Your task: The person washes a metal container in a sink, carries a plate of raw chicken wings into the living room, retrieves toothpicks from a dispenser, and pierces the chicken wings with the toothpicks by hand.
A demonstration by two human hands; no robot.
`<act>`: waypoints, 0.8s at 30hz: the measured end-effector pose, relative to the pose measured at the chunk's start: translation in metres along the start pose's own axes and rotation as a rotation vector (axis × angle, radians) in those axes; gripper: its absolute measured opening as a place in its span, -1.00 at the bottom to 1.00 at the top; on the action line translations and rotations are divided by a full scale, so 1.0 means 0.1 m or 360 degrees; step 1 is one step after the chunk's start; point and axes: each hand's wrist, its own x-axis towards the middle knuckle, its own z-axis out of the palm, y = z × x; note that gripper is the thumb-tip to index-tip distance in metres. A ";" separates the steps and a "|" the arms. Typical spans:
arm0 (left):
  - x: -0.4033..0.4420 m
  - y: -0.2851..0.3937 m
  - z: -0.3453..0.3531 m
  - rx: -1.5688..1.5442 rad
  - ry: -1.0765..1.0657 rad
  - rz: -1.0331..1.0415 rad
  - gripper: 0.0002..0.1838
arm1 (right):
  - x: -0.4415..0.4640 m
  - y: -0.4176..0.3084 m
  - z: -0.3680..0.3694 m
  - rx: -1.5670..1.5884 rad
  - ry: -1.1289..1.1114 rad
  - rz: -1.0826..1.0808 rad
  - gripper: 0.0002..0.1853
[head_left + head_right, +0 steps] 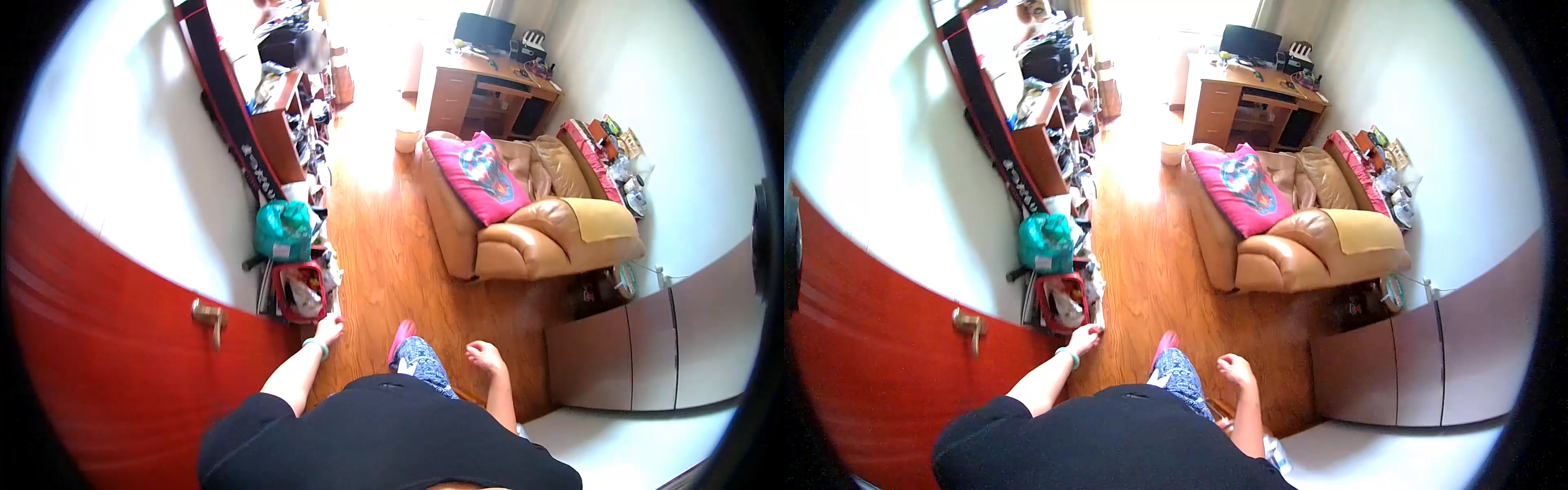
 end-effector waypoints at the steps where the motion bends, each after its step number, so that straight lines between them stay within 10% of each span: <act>1: 0.28 0.62 -0.10 -0.0239 -0.0254 -0.0200 -0.83 | 0.27 -0.03 -0.12 0.0074 0.0058 0.0048 -0.81; 6: 1.84 1.44 -0.14 0.0195 -0.0254 -0.0032 -0.76 | 1.72 -0.88 -0.73 -0.0011 -0.0004 0.0439 -0.79; 11: 3.15 -0.11 -0.22 -0.0521 -0.0571 -0.0910 -0.88 | 3.15 -2.92 -0.94 -0.0659 0.0239 -0.0724 -0.73; 12: 2.90 0.79 -0.37 -0.0254 -0.0196 -0.0956 -0.87 | 3.32 -3.44 -0.92 -0.0653 0.0229 -0.0780 -0.74; 16: 3.59 0.59 -0.84 -0.0808 0.0089 -0.1322 -0.84 | 4.29 -4.91 -0.76 -0.0697 -0.0048 -0.1107 -0.74; 24: 6.13 0.50 -1.67 -0.0068 -0.0250 -0.1411 -0.76 | 6.00 -6.25 -0.64 -0.0927 -0.0285 -0.0789 -0.72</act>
